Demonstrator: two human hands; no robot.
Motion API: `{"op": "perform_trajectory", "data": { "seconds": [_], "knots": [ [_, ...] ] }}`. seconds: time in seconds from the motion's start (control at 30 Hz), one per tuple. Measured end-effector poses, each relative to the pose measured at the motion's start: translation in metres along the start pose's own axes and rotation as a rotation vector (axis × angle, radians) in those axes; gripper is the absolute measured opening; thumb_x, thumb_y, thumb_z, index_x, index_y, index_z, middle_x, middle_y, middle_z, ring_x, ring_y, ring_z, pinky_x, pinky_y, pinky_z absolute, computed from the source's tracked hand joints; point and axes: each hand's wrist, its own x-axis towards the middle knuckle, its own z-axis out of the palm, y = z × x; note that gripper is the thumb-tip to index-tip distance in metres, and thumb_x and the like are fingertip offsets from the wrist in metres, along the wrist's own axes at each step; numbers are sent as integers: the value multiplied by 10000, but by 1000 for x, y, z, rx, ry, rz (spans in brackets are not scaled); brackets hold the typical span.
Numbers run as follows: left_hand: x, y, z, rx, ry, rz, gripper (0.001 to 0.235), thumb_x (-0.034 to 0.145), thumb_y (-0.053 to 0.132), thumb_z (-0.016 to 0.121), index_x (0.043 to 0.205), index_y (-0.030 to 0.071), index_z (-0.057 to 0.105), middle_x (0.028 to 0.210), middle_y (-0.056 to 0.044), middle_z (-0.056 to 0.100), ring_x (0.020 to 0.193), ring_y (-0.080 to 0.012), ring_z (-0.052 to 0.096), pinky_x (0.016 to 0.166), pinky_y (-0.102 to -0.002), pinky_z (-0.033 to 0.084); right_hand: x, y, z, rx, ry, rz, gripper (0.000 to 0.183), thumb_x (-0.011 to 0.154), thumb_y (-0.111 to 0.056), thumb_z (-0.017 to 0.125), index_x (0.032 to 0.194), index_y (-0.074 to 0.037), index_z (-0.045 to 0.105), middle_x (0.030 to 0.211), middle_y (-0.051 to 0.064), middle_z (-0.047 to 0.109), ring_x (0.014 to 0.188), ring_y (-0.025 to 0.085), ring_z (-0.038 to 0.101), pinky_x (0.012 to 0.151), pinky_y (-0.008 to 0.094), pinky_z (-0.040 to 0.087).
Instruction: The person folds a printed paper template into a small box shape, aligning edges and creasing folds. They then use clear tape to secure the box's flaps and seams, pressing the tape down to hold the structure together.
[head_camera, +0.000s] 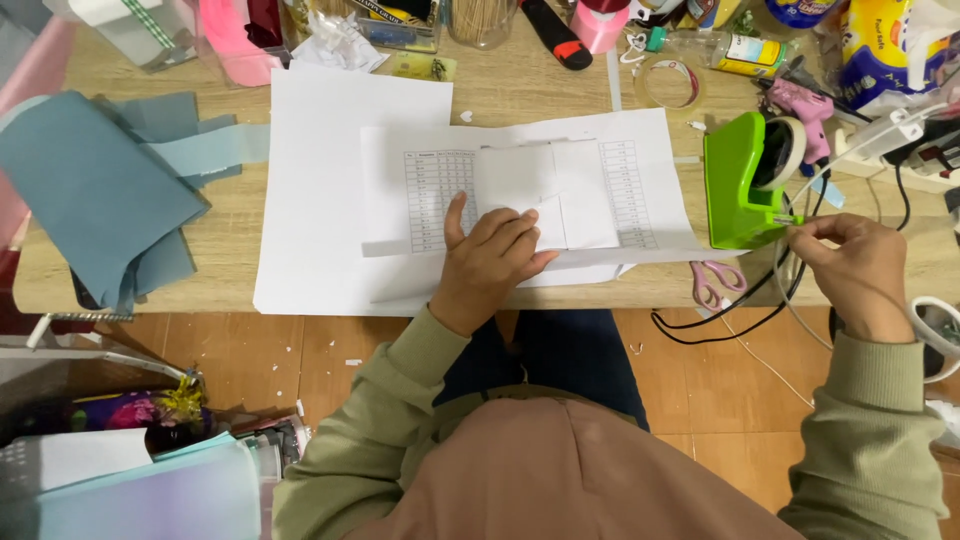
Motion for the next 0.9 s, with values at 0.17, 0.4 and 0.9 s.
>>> {"op": "perform_trajectory", "data": {
  "seconds": [0.17, 0.4, 0.9],
  "knots": [
    [1, 0, 0, 17, 6, 4, 403, 856, 473, 945, 856, 183, 666, 1024, 72, 724, 1000, -115, 655, 1157, -589, 276, 2, 13, 1, 34, -1, -10, 126, 1015, -157, 748, 955, -48, 731, 1036, 92, 723, 1011, 182, 642, 963, 351, 470],
    [-1, -1, 1, 7, 21, 7, 410, 848, 466, 958, 856, 182, 661, 1009, 79, 726, 989, -113, 660, 1152, -588, 275, -4, 8, 4, 64, -84, 37, 56, 1004, -82, 700, 956, -57, 713, 1000, 77, 688, 993, 190, 617, 980, 362, 479],
    [-11, 4, 26, -135, 119, -76, 326, 860, 411, 813, 929, 106, 718, 1006, -52, 765, 972, -218, 689, 1119, -669, 291, -81, -167, 90, 585, -115, -718, 127, 831, -63, 816, 948, -57, 766, 1363, 225, 612, 1337, 386, 517, 1152, 556, 351]
  ]
}}
